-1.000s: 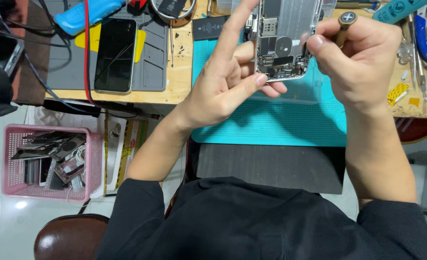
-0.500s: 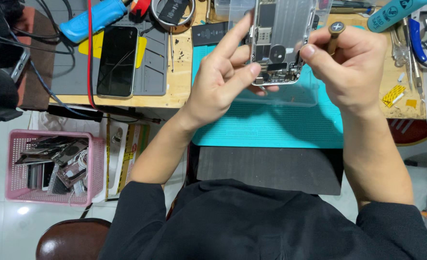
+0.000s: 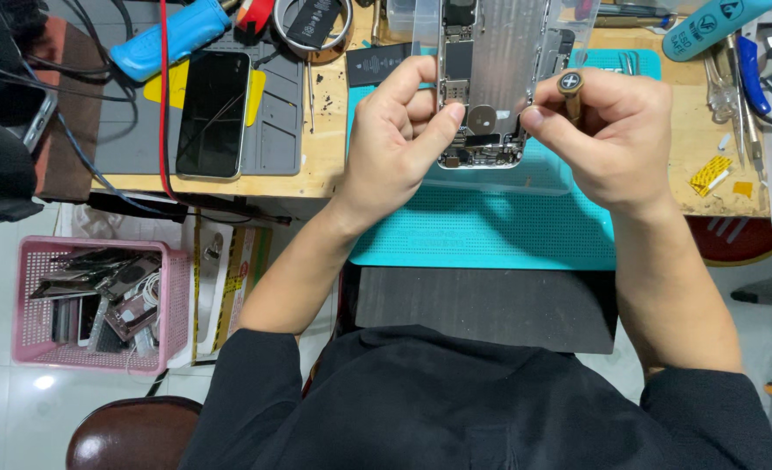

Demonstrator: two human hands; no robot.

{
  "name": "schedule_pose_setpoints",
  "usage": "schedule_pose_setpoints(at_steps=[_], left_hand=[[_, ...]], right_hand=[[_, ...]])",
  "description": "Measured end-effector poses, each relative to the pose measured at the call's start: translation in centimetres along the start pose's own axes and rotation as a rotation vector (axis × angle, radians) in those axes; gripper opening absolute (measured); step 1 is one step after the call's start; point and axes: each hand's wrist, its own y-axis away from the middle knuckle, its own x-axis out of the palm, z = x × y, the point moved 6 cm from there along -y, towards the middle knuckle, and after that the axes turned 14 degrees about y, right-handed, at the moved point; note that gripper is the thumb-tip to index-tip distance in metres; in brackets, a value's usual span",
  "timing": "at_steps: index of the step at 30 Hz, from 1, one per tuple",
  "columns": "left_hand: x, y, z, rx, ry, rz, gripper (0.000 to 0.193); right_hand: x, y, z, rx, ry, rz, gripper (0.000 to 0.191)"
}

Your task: The person disassembles a smartphone at a repair bench, using a screwdriver to remove small screws from the phone's frame and internal components and prying parts loose by hand. They hold the phone chassis in one hand while working, placing removed screws and small parts onto the teal mat and a clear plastic tray.

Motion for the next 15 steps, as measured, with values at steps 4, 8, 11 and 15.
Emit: schedule_pose_setpoints(at_steps=[4,8,11,15], left_hand=[[0.0,0.0,0.0,-0.001,0.003,-0.001,0.018],[0.0,-0.4,0.0,0.025,-0.058,-0.022,0.019],[-0.5,-0.4,-0.5,0.024,-0.179,-0.001,0.023],[-0.7,-0.3,-1.2,0.014,-0.421,0.065,0.029]], right_hand=[[0.2,-0.1,0.1,0.002,-0.013,0.001,0.005],[0.0,-0.5,0.6,0.034,0.056,0.019,0.006],[-0.7,-1.4,1.7,-0.016,-0.027,-0.074,0.015],[-1.9,-2.4,3.8,-0.073,0.021,-0.127,0.024]])
